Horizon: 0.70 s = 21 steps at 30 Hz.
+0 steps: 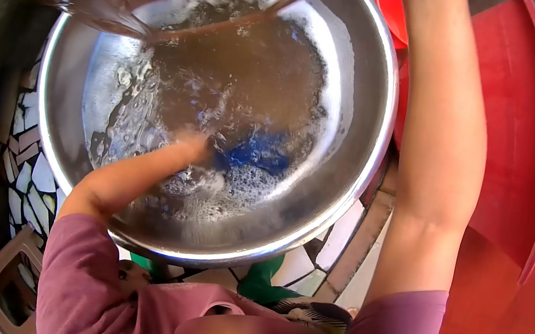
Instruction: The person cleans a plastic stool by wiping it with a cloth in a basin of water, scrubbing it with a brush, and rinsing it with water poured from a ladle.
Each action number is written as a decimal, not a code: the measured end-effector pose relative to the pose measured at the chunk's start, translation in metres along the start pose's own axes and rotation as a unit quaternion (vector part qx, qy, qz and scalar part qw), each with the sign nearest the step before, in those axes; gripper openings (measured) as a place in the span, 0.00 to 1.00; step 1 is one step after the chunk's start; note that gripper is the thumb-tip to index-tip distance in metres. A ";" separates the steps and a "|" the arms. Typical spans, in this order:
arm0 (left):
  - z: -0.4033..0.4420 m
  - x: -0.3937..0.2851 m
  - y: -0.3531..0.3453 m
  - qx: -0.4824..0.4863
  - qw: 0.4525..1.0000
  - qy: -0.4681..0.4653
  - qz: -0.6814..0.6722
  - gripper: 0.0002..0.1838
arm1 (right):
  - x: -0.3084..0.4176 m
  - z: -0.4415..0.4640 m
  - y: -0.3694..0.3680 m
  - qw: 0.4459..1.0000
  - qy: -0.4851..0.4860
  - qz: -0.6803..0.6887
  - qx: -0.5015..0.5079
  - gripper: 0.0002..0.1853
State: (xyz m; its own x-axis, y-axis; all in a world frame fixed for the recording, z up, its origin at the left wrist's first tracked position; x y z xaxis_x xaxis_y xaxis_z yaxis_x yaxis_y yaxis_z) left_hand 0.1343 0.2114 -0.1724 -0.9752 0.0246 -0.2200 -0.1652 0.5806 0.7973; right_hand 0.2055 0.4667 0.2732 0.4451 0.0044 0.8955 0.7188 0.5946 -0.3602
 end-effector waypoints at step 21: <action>-0.214 0.006 0.112 -0.401 0.896 -0.183 0.050 0.26 | 0.012 -0.226 -0.050 0.971 -0.010 0.057 -0.230 0.17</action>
State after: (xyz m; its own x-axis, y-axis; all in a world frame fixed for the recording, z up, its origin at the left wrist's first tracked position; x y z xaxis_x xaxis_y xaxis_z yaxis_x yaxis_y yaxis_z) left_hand 0.0786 0.1021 0.0362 -0.9013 0.3951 -0.1778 -0.2763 -0.2078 0.9383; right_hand 0.2958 0.2550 0.2426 0.5281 0.0673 0.8465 0.8305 0.1672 -0.5313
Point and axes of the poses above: each hand's wrist, its own z-axis towards the middle knuckle, its own y-axis out of the back of the hand, x = y × z, the point moved 9 cm from there along z, towards the middle knuckle, and after that the axes turned 3 degrees about -x, right-handed, at the moved point
